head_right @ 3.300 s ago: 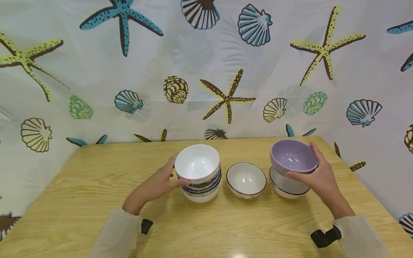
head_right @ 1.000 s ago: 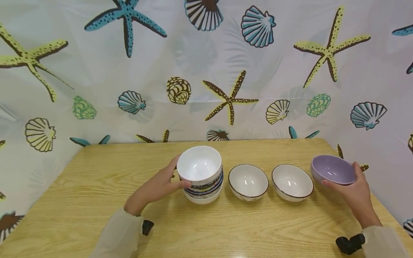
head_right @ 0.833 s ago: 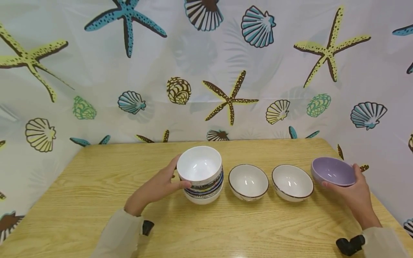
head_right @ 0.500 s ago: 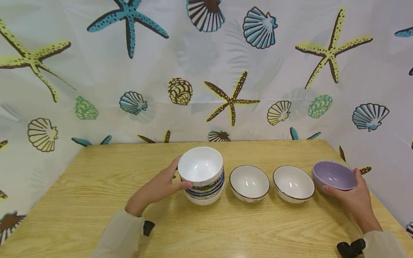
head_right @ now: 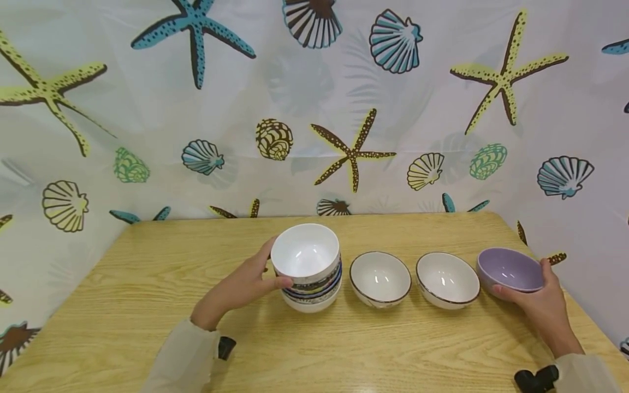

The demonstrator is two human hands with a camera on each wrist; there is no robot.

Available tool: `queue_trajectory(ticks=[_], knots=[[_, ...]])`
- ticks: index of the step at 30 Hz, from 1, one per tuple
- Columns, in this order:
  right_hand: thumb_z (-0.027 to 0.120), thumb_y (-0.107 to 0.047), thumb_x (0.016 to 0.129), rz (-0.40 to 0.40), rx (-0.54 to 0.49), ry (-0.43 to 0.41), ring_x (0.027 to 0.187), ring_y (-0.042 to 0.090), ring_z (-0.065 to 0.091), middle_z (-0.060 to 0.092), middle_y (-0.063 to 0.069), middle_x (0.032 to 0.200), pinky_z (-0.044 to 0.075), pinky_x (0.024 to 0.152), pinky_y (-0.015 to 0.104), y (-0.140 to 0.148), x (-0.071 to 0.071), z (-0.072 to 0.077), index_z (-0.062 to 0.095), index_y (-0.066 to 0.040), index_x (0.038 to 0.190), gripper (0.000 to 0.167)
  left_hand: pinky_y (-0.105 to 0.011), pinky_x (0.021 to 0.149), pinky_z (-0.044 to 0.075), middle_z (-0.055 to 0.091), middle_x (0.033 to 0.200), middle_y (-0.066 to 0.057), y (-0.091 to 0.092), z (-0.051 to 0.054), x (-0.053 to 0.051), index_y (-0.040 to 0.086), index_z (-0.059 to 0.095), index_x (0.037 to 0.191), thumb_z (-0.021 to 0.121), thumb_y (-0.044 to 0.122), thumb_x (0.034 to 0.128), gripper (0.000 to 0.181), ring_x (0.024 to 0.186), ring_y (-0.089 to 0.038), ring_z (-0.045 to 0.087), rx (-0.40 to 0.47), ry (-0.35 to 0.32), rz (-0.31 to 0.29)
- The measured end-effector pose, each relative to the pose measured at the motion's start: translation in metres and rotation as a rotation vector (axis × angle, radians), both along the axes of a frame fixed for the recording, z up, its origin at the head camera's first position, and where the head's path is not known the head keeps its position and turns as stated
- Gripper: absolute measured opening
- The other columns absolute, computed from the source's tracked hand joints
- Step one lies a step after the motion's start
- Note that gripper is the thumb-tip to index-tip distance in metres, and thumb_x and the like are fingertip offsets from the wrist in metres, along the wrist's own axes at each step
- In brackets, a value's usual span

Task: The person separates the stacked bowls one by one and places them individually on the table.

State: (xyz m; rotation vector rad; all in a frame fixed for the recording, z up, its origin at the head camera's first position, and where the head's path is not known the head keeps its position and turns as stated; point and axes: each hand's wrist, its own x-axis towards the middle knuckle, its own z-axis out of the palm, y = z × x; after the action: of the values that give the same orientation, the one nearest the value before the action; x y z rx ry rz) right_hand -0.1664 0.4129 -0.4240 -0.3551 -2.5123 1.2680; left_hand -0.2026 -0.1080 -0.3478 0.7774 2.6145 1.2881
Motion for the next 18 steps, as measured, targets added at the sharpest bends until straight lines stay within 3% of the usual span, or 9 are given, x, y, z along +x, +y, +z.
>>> queue_trajectory(ticks=[3,5,7,9,10,12,18], knots=[[0.073,-0.023,0.085,0.002,-0.008,-0.002,0.136,0.043,0.021,0.009,0.030,0.155,0.022,0.084,-0.005,0.0001,-0.0005,0.0004,-0.007,-0.010,0.153,0.106,-0.055,0.112,0.029,0.026,0.155,-0.010,0.0000,0.0005,0.0003,0.015,0.008,0.153,0.070,0.050,0.0811,0.101,0.142,-0.029,0.028,-0.001,-0.003,0.004],[0.072,-0.024,0.085,0.002,-0.014,-0.008,0.137,0.044,0.020,0.007,0.030,0.155,0.022,0.095,0.000,0.0002,0.0000,0.0003,-0.008,-0.010,0.153,0.106,-0.055,0.112,0.029,0.026,0.155,-0.010,0.0000,0.0005,0.0008,0.015,0.007,0.154,0.070,0.051,0.0809,0.102,0.142,-0.029,0.028,-0.003,-0.006,0.007],[0.072,-0.023,0.085,0.003,-0.026,-0.012,0.138,0.044,0.017,0.005,0.029,0.156,0.021,0.109,0.012,0.0005,0.0001,0.0002,-0.010,-0.011,0.153,0.107,-0.055,0.112,0.029,0.026,0.155,-0.010,0.0001,0.0004,0.0007,0.015,0.007,0.154,0.069,0.051,0.0808,0.103,0.142,-0.029,0.028,-0.002,-0.007,0.005],[0.072,-0.023,0.085,0.004,-0.035,-0.020,0.139,0.046,0.015,0.002,0.029,0.156,0.016,0.118,0.033,0.0007,0.0002,0.0004,-0.012,-0.011,0.152,0.109,-0.055,0.112,0.029,0.026,0.155,-0.010,0.0001,0.0006,0.0009,0.015,0.007,0.154,0.069,0.052,0.0807,0.103,0.142,-0.029,0.029,0.001,-0.013,0.006],[0.072,-0.023,0.085,0.006,-0.041,-0.023,0.140,0.047,0.012,0.000,0.028,0.156,0.013,0.119,0.043,0.0008,0.0006,0.0005,-0.014,-0.011,0.151,0.110,-0.055,0.112,0.029,0.026,0.155,-0.010,0.0001,0.0006,0.0009,0.016,0.007,0.154,0.069,0.051,0.0808,0.102,0.142,-0.029,0.028,0.004,-0.015,0.002],[0.073,-0.022,0.084,0.009,-0.042,-0.028,0.139,0.050,0.012,0.000,0.029,0.156,0.011,0.118,0.051,0.0013,0.0012,0.0009,-0.014,-0.010,0.151,0.111,-0.055,0.112,0.029,0.026,0.155,-0.009,0.0002,0.0006,0.0011,0.016,0.007,0.154,0.070,0.051,0.0808,0.102,0.142,-0.029,0.028,0.006,-0.016,0.002],[0.074,-0.024,0.084,0.025,-0.029,-0.068,0.135,0.057,0.014,0.000,0.033,0.154,0.015,0.111,0.064,0.0021,0.0053,0.0027,-0.015,-0.009,0.151,0.113,-0.055,0.112,0.029,0.026,0.155,-0.009,0.0003,0.0004,0.0013,0.015,0.008,0.154,0.070,0.049,0.0819,0.101,0.142,-0.029,0.028,0.001,0.003,-0.006]])
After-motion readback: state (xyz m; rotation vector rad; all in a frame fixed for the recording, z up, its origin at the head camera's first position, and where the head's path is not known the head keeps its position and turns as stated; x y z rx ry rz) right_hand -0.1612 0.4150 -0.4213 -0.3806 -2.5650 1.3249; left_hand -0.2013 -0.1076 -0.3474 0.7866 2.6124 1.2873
